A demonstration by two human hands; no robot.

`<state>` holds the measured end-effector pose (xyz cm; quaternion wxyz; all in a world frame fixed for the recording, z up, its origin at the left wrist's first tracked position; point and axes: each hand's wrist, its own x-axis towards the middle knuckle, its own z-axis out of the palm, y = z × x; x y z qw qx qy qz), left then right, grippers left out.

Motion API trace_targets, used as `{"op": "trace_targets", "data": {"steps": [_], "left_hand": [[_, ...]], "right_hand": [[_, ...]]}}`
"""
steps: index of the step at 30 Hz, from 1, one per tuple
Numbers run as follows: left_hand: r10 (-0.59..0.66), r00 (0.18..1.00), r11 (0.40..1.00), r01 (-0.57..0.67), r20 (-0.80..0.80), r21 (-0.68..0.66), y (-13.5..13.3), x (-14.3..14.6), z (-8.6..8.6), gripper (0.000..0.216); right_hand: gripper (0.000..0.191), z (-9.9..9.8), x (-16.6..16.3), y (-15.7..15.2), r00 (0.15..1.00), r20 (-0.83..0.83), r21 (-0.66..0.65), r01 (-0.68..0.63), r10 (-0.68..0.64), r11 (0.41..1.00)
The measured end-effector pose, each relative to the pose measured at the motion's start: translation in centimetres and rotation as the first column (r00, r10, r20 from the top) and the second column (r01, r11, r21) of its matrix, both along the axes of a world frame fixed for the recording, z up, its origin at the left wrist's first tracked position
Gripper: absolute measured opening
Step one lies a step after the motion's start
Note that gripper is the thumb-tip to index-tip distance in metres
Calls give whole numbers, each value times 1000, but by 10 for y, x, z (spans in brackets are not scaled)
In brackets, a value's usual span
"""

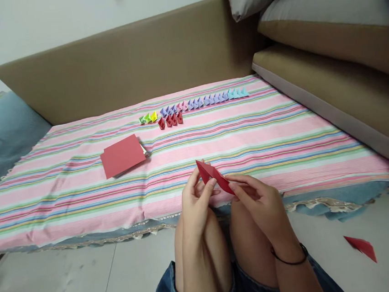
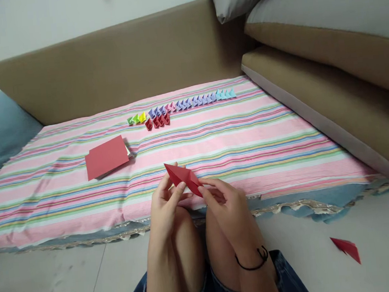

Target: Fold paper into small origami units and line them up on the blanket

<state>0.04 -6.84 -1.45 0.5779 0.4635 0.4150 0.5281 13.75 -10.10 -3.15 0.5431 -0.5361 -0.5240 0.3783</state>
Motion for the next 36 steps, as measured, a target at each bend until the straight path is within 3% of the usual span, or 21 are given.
{"op": "trace_targets", "data": {"steps": [5, 12, 25, 31, 36], "left_hand": [[36, 999, 999, -36, 11, 8, -2, 0, -1, 47], [23, 997, 1000, -23, 73, 0, -1, 4, -2, 45], [57, 991, 998, -53, 121, -34, 2, 18, -3, 44], [131, 975, 991, -125, 178, -46, 5, 24, -1, 46], [186, 968, 983, -181, 167, -44, 16, 18, 13, 50]], "right_hand": [[20, 2, 0, -2, 993, 86, 61, 78, -83, 995], [25, 0, -4, -3, 999, -14, 44, 49, -49, 998], [21, 1, -4, -6, 976, -37, 95, 218, -216, 971], [26, -5, -1, -3, 971, 91, 287, 186, -220, 940], [27, 6, -5, 6, 969, 179, 375, 94, -171, 922]]}}
